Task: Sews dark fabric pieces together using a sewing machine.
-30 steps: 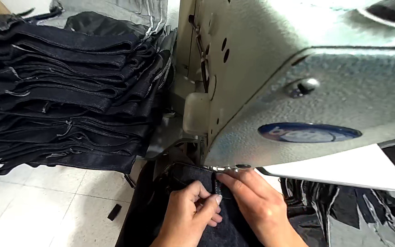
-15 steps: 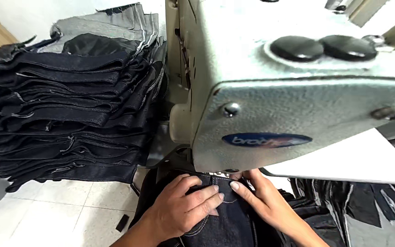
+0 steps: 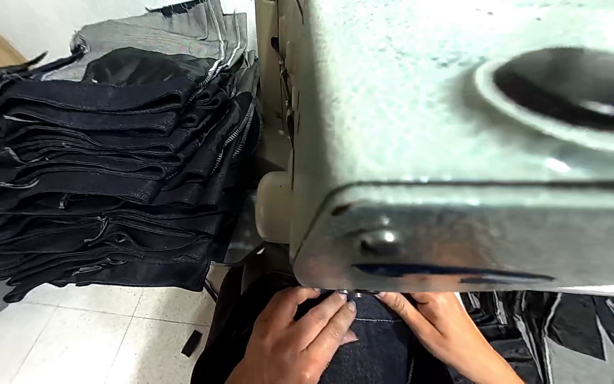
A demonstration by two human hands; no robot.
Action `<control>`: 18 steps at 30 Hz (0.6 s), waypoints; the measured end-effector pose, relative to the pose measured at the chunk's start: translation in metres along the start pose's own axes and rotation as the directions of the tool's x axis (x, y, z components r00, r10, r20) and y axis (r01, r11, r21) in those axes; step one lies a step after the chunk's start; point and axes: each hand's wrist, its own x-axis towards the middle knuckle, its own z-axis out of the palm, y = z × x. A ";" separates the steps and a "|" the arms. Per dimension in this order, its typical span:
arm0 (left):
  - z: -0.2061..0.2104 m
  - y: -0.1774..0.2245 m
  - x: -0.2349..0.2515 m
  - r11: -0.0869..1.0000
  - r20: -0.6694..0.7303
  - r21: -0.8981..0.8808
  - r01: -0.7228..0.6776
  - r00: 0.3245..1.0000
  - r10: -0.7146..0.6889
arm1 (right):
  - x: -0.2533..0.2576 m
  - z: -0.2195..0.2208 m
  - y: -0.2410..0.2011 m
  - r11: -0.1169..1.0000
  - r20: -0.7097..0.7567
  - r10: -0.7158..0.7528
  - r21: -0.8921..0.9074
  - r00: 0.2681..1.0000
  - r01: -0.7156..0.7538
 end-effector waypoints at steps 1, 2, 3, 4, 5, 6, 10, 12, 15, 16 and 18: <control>0.000 0.000 0.000 1.000 0.000 -0.009 0.008 1.000 -0.008 | 0.000 0.000 -0.001 1.000 0.000 0.000 0.005 1.000 0.000; 0.000 0.000 -0.001 1.000 -0.002 -0.018 0.013 1.000 -0.013 | 0.000 0.000 -0.001 1.000 0.001 -0.003 0.011 1.000 0.003; 0.000 0.000 -0.001 1.000 -0.005 -0.024 0.014 1.000 -0.014 | 0.001 0.000 0.000 1.000 0.003 -0.010 0.016 1.000 0.010; 0.000 0.000 -0.001 1.000 -0.005 -0.026 0.013 1.000 -0.014 | 0.001 0.000 0.000 1.000 0.006 -0.016 0.021 1.000 0.016; -0.001 0.000 -0.001 1.000 -0.008 -0.022 0.011 1.000 -0.011 | 0.002 0.000 0.001 1.000 0.009 -0.021 0.021 1.000 0.021; -0.002 0.000 0.000 1.000 -0.022 -0.017 0.006 1.000 -0.007 | 0.001 0.000 0.001 0.999 0.013 -0.027 0.024 1.000 0.027; -0.006 -0.003 0.002 0.999 -0.030 -0.034 -0.002 1.000 0.001 | -0.001 0.002 0.004 0.999 0.004 -0.044 0.012 0.999 0.044; -0.012 -0.009 0.001 0.994 0.006 -0.106 0.008 1.000 -0.008 | 0.000 0.002 0.004 0.999 0.002 -0.047 0.008 0.999 0.047; -0.029 -0.022 0.003 0.969 0.031 -0.240 0.061 0.998 -0.056 | 0.002 -0.002 0.003 1.000 -0.004 -0.007 -0.018 1.000 0.007; -0.035 -0.028 0.004 0.970 0.039 -0.227 0.085 0.996 -0.078 | 0.002 -0.003 0.003 1.000 0.003 0.005 -0.022 1.000 -0.005; -0.047 -0.042 0.006 0.972 0.056 -0.186 0.142 0.989 -0.133 | 0.002 -0.004 0.003 0.999 0.008 0.014 -0.043 1.000 -0.014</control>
